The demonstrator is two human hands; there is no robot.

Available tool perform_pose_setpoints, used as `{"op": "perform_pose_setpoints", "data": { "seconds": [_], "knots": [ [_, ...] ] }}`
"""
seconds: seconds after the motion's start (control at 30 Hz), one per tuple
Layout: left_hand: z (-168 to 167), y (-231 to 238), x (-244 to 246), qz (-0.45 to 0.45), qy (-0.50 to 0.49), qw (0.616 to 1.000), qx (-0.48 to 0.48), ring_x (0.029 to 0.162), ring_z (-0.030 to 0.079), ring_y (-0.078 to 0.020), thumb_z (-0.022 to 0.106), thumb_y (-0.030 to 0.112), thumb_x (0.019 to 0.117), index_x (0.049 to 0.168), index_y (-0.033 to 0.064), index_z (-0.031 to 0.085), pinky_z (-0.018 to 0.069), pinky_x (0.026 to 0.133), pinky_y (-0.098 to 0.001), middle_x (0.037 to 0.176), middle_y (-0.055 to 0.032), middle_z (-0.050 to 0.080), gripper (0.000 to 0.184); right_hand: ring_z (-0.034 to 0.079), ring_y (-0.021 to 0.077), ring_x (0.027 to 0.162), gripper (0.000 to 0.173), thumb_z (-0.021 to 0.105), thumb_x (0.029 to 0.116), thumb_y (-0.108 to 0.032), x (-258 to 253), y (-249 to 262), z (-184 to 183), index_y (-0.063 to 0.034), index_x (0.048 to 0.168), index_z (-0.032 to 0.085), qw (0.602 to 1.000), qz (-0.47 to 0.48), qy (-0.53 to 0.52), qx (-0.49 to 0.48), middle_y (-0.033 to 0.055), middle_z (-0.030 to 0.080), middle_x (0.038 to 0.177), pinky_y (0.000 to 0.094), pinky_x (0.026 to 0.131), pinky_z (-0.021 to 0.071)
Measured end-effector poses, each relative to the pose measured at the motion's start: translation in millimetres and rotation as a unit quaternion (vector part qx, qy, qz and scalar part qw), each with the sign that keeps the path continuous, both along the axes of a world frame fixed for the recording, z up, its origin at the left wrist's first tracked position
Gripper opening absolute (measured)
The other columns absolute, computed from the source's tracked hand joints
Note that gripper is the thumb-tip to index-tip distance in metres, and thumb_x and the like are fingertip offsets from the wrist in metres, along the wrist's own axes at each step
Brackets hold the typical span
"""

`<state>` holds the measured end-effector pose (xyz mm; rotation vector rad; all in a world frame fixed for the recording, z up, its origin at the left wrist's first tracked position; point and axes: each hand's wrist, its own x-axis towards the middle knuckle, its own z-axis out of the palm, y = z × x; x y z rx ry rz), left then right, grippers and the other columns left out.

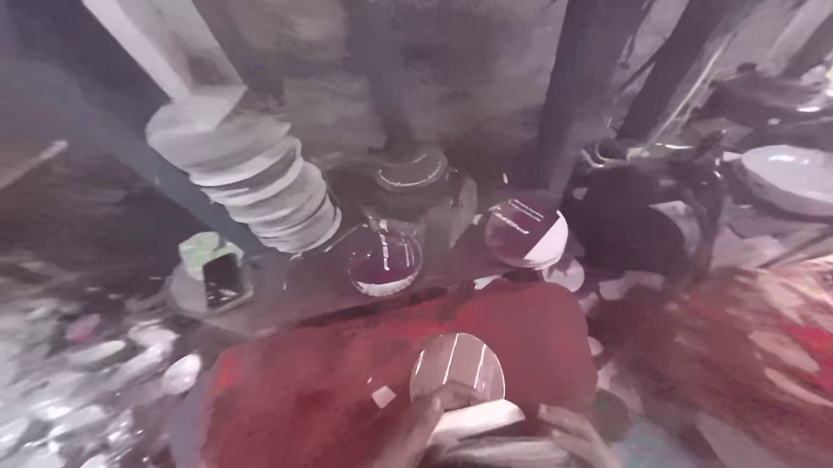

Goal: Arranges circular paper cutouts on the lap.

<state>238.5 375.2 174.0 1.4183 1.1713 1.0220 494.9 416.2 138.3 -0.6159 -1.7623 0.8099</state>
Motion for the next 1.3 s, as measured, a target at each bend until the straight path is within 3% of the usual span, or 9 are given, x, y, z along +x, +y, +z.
{"op": "perform_pose_setpoints", "data": {
  "seconds": [0.17, 0.33, 0.43, 0.53, 0.67, 0.97, 1.1, 1.17, 1.3],
  "knots": [
    [-3, 17, -5, -0.007, 0.009, 0.999, -0.037, 0.106, 0.06, 0.0008, 0.046, 0.047, 0.104, 0.125, 0.0, 0.065, 0.0492, 0.096, -0.0229, 0.118, -0.0023, 0.068, 0.055, 0.057, -0.0006, 0.123, 0.049, 0.062, 0.0948, -0.054, 7, 3, -30, -0.0126, 0.121, 0.062, 1.0, 0.01, 0.002, 0.022, -0.0031, 0.067, 0.122, 0.0218, 0.108, 0.0442],
    [0, 29, -15, -0.045, 0.126, 0.986, -0.102, 0.101, 0.064, -0.0135, 0.052, 0.02, 0.1025, 0.13, -0.0013, 0.061, 0.0517, 0.093, -0.0352, 0.114, -0.0138, 0.068, 0.036, 0.065, 0.0088, 0.1, 0.057, 0.064, 0.0923, -0.054, 17, 10, -31, -0.0045, 0.122, 0.063, 0.994, -0.026, -0.071, 0.075, 0.0125, 0.069, 0.104, 0.0205, 0.091, 0.0503],
    [7, 25, -13, 0.065, 0.095, 0.988, -0.098, 0.106, 0.063, -0.0108, 0.053, 0.013, 0.1009, 0.129, -0.0059, 0.061, 0.0502, 0.097, -0.0306, 0.12, -0.0156, 0.067, 0.035, 0.062, 0.0002, 0.108, 0.068, 0.067, 0.0909, -0.057, 20, 14, -24, 0.0019, 0.123, 0.06, 0.998, 0.018, -0.063, 0.002, 0.0109, 0.071, 0.11, 0.0174, 0.099, 0.0472],
    [16, 29, -20, 0.237, -0.058, 0.964, -0.11, 0.097, 0.065, -0.0032, 0.051, 0.006, 0.0995, 0.129, -0.0053, 0.057, 0.0553, 0.088, -0.0231, 0.112, -0.0054, 0.067, 0.032, 0.06, -0.0025, 0.116, 0.067, 0.066, 0.0916, -0.06, 21, 20, -30, -0.0009, 0.124, 0.057, 0.998, 0.029, -0.048, -0.007, 0.0046, 0.07, 0.118, 0.019, 0.104, 0.0458],
    [25, 30, -37, 0.29, -0.167, 0.937, -0.103, 0.088, 0.071, -0.0079, 0.036, 0.005, 0.1017, 0.13, -0.0006, 0.054, 0.0611, 0.079, -0.0279, 0.103, -0.0021, 0.072, 0.034, 0.056, -0.0036, 0.122, 0.067, 0.064, 0.0926, -0.06, 21, 22, -37, -0.0064, 0.132, 0.055, 0.998, 0.029, -0.054, 0.006, -0.001, 0.067, 0.126, 0.0216, 0.109, 0.0423],
    [7, 24, -46, 0.359, -0.212, 0.901, -0.117, 0.086, 0.071, -0.0113, 0.04, 0.004, 0.1055, 0.129, -0.0055, 0.052, 0.0609, 0.075, -0.0283, 0.104, -0.0084, 0.07, 0.028, 0.056, -0.0059, 0.122, 0.064, 0.071, 0.0904, -0.052, 19, 16, -20, -0.0063, 0.131, 0.056, 0.996, 0.063, -0.03, -0.056, -0.0071, 0.066, 0.128, 0.0213, 0.109, 0.0449],
    [13, 27, -46, 0.427, -0.203, 0.853, -0.222, 0.089, 0.067, -0.0138, 0.036, 0.008, 0.1085, 0.135, -0.0009, 0.047, 0.0582, 0.077, -0.0321, 0.109, -0.0108, 0.065, 0.03, 0.055, -0.0043, 0.122, 0.07, 0.069, 0.092, -0.054, 20, 13, -14, 0.0024, 0.131, 0.055, 0.995, 0.068, -0.049, -0.044, 0.0038, 0.066, 0.127, 0.021, 0.11, 0.0433],
    [16, 28, -43, 0.463, -0.205, 0.83, -0.231, 0.088, 0.067, -0.0134, 0.036, 0.007, 0.1085, 0.137, 0.0007, 0.045, 0.0577, 0.076, -0.0314, 0.109, -0.0108, 0.063, 0.031, 0.056, -0.0042, 0.122, 0.066, 0.069, 0.0924, -0.054, 20, 13, -16, -0.0022, 0.131, 0.055, 0.995, 0.07, -0.055, -0.033, 0.0, 0.067, 0.126, 0.021, 0.109, 0.0443],
    [-18, 10, -64, 0.376, -0.255, 0.888, -0.074, 0.098, 0.069, -0.0134, 0.035, 0.006, 0.1068, 0.139, -0.0058, 0.042, 0.0592, 0.085, -0.0325, 0.115, -0.0106, 0.065, 0.035, 0.056, -0.0051, 0.121, 0.062, 0.068, 0.0921, -0.056, 22, 16, -25, -0.0115, 0.133, 0.054, 0.996, 0.065, -0.068, 0.003, -0.0066, 0.065, 0.127, 0.0194, 0.107, 0.0448]
  ]
}}
